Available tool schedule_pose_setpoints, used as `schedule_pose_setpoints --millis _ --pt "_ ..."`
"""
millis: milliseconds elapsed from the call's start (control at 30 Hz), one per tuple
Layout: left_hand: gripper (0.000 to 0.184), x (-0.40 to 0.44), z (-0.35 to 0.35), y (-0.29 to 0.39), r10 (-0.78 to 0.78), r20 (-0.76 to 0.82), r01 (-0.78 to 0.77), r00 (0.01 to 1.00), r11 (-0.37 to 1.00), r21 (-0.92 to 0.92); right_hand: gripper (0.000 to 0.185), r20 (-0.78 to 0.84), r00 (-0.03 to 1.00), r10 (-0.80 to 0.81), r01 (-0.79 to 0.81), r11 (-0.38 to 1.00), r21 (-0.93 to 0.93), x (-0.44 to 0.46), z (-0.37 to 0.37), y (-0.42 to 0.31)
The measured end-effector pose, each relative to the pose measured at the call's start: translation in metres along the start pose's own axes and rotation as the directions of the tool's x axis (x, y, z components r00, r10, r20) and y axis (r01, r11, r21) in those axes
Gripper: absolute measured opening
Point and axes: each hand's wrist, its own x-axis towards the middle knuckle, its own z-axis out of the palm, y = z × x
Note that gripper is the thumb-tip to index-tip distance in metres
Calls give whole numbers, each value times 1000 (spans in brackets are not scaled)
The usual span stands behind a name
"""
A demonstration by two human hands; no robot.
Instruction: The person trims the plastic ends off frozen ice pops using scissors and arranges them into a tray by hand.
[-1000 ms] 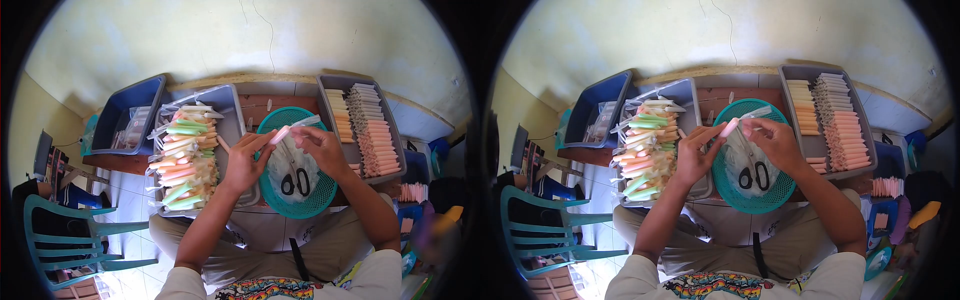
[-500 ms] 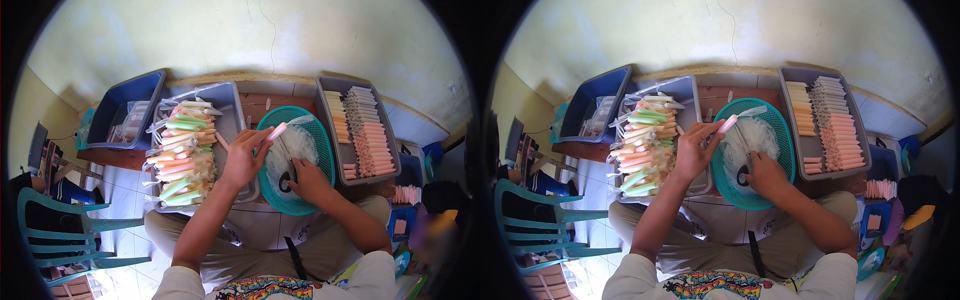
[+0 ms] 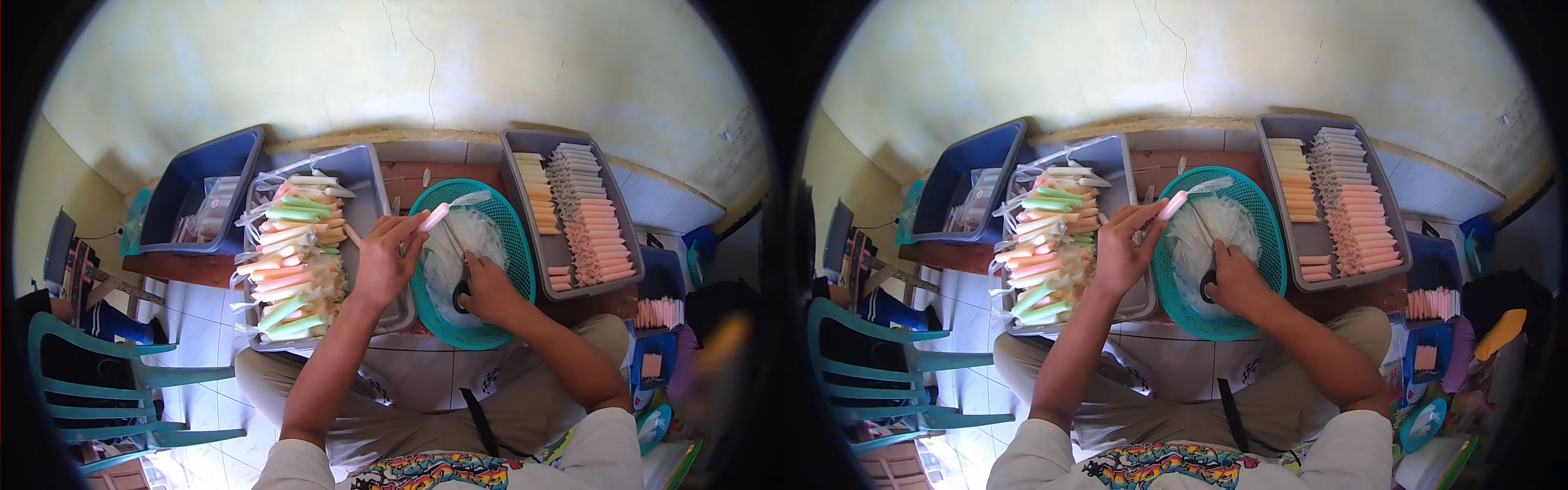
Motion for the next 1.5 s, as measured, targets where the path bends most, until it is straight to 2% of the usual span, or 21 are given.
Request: schedule_pose_setpoints --millis 233,400,533,600,700,900,1300,1500 --pt "36 0 -3 -1 -36 -18 36 999 998 50 91 16 1000 6 -9 988 154 -16 -32 -1" --pt "34 2 -4 -10 -47 -76 56 996 992 111 99 -110 985 -134 161 943 292 -25 -48 -6" --pt "33 2 -6 -14 -69 -100 84 993 983 162 101 -11 996 -92 88 907 412 -29 -63 -9" --pt "34 2 -7 -12 -60 -81 73 995 984 165 99 -122 967 -225 255 798 546 -28 -54 0" --pt "34 2 -6 -6 -40 -41 46 998 987 156 102 -130 956 -263 285 731 620 -26 -50 0" --pt "35 3 -5 -1 -1 26 -3 1000 992 125 102 -74 978 -196 195 725 661 -23 -55 -7" --pt "37 0 -2 -5 46 43 -51 998 991 126 99 -108 979 -173 200 712 673 -17 -46 -8" --pt "37 -1 -3 -4 34 45 -39 998 991 124 99 -69 986 -153 158 702 694 -19 -52 -11"
